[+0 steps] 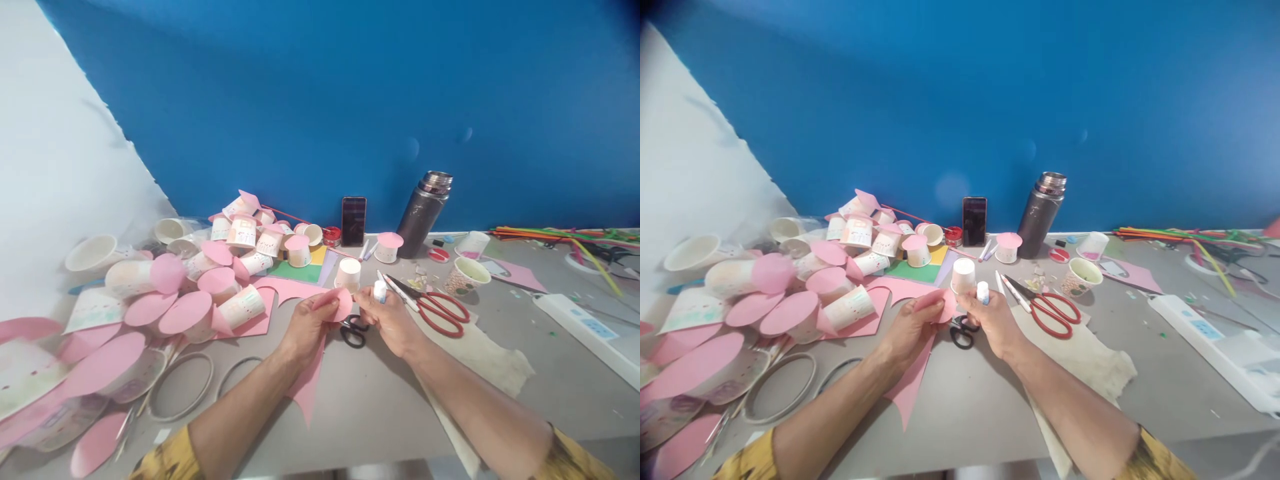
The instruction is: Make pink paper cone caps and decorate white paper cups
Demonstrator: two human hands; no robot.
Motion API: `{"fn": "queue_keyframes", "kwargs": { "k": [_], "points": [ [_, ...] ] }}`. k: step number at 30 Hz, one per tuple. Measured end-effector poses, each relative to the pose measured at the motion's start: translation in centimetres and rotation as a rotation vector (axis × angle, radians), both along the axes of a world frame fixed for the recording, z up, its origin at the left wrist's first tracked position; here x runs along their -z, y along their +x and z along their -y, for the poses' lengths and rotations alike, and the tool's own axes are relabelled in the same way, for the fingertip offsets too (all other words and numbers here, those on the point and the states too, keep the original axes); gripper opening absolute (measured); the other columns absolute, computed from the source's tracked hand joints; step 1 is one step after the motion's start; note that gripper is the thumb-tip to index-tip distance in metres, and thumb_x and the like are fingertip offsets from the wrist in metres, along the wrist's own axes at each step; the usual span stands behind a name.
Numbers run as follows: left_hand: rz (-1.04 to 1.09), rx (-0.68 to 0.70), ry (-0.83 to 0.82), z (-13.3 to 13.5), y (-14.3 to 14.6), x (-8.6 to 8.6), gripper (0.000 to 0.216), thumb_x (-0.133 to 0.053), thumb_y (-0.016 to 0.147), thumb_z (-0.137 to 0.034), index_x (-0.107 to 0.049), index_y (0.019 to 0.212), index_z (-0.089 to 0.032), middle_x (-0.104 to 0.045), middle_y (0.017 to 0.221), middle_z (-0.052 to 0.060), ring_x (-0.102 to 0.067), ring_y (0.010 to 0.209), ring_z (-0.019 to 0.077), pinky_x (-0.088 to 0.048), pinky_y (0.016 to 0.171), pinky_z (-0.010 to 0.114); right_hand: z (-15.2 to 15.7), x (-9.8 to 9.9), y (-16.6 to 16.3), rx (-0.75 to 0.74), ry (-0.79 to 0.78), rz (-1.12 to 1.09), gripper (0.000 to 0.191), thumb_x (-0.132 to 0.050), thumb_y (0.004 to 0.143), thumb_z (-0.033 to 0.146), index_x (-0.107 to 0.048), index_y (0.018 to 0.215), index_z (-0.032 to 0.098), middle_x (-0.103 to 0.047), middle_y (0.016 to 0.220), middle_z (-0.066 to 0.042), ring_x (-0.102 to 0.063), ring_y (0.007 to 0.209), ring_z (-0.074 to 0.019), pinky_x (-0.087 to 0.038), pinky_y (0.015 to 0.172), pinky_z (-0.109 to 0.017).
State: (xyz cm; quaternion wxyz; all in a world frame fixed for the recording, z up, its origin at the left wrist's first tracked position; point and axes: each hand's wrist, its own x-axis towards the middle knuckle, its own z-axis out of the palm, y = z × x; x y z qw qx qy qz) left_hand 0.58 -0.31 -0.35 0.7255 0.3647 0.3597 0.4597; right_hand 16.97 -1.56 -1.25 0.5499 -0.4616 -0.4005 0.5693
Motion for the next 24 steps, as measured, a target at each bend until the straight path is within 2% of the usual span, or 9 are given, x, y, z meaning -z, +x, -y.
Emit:
{"fn": "queue_keyframes", "kwargs": {
  "k": [13, 18, 24],
  "points": [
    [0.014, 0.089, 0.057, 0.0, -0.2, -0.3, 0.032, -0.091, 0.064, -0.037, -0.068, 0.065, -0.014, -0.062, 0.067, 0.001, -0.058, 0.066, 0.0136, -0.047, 0.066, 0.027, 0.1, -0.1, 0.1, -0.061, 0.004, 0.001, 0.035, -0.084, 0.068, 0.045, -0.064, 0.071, 0.016, -0.045, 0.051, 0.007, -0.036, 0.049, -0.0083, -0.028, 0.052, -0.026],
    [-0.009, 0.102, 0.137, -0.2, -0.4, 0.1, 0.035, -0.089, 0.07, -0.043, -0.069, 0.066, -0.015, -0.065, 0.07, 0.003, -0.06, 0.071, 0.015, -0.047, 0.07, 0.028, 0.2, -0.6, -0.1, -0.051, -0.017, -0.008, 0.028, -0.079, 0.068, 0.037, -0.06, 0.063, 0.018, -0.04, 0.049, 0.008, -0.034, 0.049, -0.0082, -0.028, 0.053, -0.027],
    [-0.041, 0.133, 0.247, -0.7, -0.8, 0.5, 0.03, -0.085, 0.076, -0.043, -0.072, 0.075, -0.015, -0.067, 0.078, 0.004, -0.06, 0.072, 0.0151, -0.046, 0.07, 0.029, 0.2, -0.5, -0.3, -0.094, -0.035, -0.05, 0.025, -0.077, 0.069, 0.036, -0.061, 0.064, 0.017, -0.044, 0.051, 0.007, -0.036, 0.05, -0.0086, -0.027, 0.053, -0.027]
  ]
}}
